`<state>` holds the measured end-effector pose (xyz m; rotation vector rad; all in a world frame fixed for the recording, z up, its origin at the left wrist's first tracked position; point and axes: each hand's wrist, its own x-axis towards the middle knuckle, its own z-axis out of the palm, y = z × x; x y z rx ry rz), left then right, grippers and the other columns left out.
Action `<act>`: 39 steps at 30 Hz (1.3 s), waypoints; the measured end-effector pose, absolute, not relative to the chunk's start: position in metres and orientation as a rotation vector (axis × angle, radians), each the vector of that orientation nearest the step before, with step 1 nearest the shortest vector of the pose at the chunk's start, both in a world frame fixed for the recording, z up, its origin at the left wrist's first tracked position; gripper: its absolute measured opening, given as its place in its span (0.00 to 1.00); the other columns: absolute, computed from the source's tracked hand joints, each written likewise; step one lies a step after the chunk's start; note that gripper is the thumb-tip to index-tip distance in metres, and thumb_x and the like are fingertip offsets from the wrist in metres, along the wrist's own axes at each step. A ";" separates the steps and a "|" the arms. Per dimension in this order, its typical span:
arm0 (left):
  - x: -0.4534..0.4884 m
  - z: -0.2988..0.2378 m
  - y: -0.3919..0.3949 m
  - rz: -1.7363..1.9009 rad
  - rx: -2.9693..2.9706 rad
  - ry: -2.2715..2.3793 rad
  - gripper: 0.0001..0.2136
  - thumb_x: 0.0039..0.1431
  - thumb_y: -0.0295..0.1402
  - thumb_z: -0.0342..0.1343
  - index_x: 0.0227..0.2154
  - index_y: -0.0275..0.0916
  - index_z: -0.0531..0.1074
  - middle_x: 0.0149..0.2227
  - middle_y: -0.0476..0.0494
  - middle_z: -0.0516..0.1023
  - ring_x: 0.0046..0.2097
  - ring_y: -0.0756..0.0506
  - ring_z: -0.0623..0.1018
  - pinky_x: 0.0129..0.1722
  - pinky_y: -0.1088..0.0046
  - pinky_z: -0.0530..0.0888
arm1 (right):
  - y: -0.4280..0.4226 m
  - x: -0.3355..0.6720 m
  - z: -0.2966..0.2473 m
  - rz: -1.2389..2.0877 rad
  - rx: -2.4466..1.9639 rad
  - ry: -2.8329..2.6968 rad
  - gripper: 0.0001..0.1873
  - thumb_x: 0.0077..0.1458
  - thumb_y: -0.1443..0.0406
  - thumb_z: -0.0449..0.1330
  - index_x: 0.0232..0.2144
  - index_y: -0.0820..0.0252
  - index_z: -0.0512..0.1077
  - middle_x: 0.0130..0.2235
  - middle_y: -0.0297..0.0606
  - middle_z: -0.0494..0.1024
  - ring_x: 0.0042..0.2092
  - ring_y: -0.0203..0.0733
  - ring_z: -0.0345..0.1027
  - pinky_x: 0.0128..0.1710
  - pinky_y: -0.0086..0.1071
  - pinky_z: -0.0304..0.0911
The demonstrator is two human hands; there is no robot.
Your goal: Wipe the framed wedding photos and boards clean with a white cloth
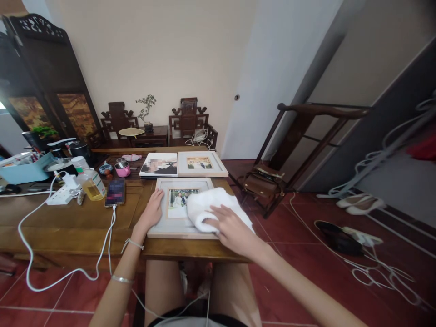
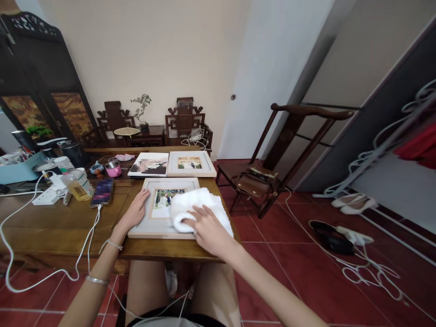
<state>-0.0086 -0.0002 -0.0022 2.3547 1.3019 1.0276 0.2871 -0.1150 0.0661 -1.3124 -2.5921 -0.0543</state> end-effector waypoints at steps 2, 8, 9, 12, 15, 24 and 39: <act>-0.008 -0.002 0.000 1.036 2.341 1.288 0.27 0.53 0.19 0.41 0.57 0.33 0.62 0.62 0.35 0.61 0.66 0.42 0.55 0.64 0.55 0.52 | -0.127 0.287 0.064 -0.021 -1.328 -2.559 0.31 0.43 0.77 0.52 0.50 0.55 0.71 0.54 0.43 0.70 0.61 0.51 0.53 0.61 0.50 0.45; -0.007 0.004 0.001 1.088 2.337 1.224 0.25 0.55 0.20 0.41 0.56 0.37 0.64 0.61 0.39 0.63 0.65 0.44 0.57 0.64 0.56 0.54 | -0.065 0.289 0.055 -0.076 -1.504 -2.338 0.29 0.48 0.75 0.51 0.54 0.61 0.67 0.61 0.49 0.62 0.64 0.56 0.44 0.59 0.56 0.45; -0.007 0.005 0.001 1.074 2.342 1.228 0.25 0.55 0.20 0.41 0.56 0.37 0.65 0.61 0.38 0.64 0.65 0.43 0.57 0.64 0.56 0.55 | -0.048 0.289 0.056 -0.098 -1.525 -2.309 0.29 0.49 0.75 0.50 0.55 0.62 0.66 0.61 0.50 0.60 0.65 0.57 0.43 0.59 0.56 0.44; -0.007 0.007 0.001 1.033 2.350 1.254 0.25 0.55 0.20 0.41 0.55 0.33 0.65 0.60 0.35 0.64 0.64 0.42 0.58 0.64 0.56 0.55 | -0.008 0.284 0.060 -0.143 -1.540 -2.313 0.28 0.49 0.74 0.51 0.55 0.61 0.66 0.61 0.49 0.60 0.65 0.57 0.41 0.59 0.58 0.42; -0.006 0.008 0.000 1.027 2.344 1.273 0.25 0.54 0.19 0.41 0.56 0.33 0.64 0.60 0.35 0.64 0.64 0.42 0.58 0.64 0.56 0.55 | 0.003 0.280 0.062 -0.142 -1.509 -2.414 0.27 0.49 0.74 0.52 0.53 0.61 0.68 0.58 0.48 0.66 0.64 0.56 0.44 0.60 0.58 0.39; -0.002 0.005 -0.002 1.049 2.309 1.304 0.25 0.54 0.19 0.41 0.55 0.31 0.65 0.59 0.34 0.65 0.64 0.42 0.58 0.64 0.58 0.55 | -0.124 0.289 0.073 0.086 -1.276 -2.634 0.30 0.44 0.76 0.51 0.50 0.59 0.70 0.56 0.45 0.69 0.64 0.51 0.46 0.63 0.53 0.36; -0.005 0.007 -0.001 0.987 2.376 1.261 0.26 0.53 0.17 0.41 0.55 0.34 0.65 0.59 0.35 0.65 0.65 0.42 0.56 0.64 0.54 0.55 | 0.006 0.278 0.064 -0.170 -1.591 -2.272 0.28 0.51 0.73 0.49 0.56 0.63 0.64 0.57 0.50 0.67 0.61 0.55 0.52 0.59 0.51 0.45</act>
